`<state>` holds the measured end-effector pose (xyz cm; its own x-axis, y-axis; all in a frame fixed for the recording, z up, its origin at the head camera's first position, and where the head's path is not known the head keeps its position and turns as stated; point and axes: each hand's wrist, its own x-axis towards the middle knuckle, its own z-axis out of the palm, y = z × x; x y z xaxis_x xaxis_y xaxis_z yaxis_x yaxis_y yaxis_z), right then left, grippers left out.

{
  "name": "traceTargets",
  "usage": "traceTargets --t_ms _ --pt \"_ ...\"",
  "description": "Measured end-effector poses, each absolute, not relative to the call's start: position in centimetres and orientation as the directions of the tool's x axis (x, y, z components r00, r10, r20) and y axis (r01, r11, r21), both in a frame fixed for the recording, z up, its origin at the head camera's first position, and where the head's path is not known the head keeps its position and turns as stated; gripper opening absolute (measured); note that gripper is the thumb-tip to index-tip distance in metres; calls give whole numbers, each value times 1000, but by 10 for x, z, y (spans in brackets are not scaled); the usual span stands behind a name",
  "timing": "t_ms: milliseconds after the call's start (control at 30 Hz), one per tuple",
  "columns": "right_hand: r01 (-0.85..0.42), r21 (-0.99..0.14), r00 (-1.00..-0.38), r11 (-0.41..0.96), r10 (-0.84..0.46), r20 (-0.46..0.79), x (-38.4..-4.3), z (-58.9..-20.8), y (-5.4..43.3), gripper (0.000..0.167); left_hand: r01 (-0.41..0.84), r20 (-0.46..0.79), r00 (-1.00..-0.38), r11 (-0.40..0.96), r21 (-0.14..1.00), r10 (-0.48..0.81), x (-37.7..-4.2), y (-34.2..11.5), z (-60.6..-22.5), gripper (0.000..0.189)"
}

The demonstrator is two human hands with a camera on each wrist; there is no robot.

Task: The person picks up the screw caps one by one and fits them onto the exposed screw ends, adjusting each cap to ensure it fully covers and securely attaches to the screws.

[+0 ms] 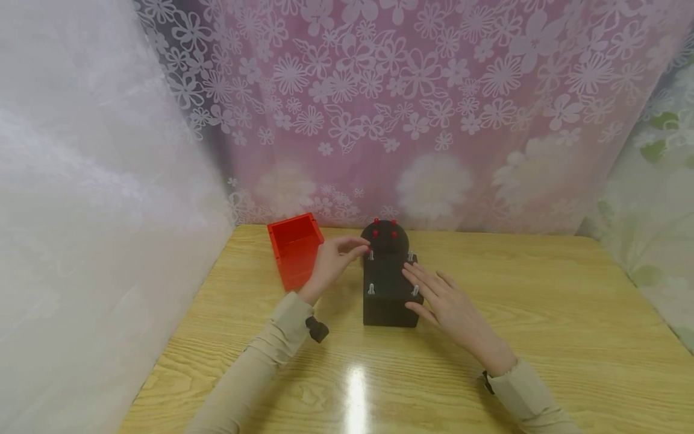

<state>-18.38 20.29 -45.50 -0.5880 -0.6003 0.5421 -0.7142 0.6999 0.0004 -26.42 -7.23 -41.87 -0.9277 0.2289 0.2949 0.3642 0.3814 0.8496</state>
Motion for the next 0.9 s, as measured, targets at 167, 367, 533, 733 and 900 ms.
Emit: traceTargets --t_ms 167,367,533,733,900 --pt "-709 1 -595 705 -598 537 -184 -456 203 74 379 310 -923 396 836 230 -265 -70 -418 22" --pt "-708 -8 -602 706 -598 529 -183 -455 203 72 423 350 -904 411 807 244 -268 -65 -418 21" --pt "-713 -19 -601 701 -597 531 -183 -455 203 68 446 374 -894 411 795 247 -269 -63 -418 20" --pt "-714 -25 -602 700 -595 533 -183 -456 203 68 465 396 -885 410 785 244 -268 -62 -416 18" --pt "-713 -28 -605 701 -595 529 -184 -456 203 68 478 407 -878 413 775 251 -268 -62 -417 17"
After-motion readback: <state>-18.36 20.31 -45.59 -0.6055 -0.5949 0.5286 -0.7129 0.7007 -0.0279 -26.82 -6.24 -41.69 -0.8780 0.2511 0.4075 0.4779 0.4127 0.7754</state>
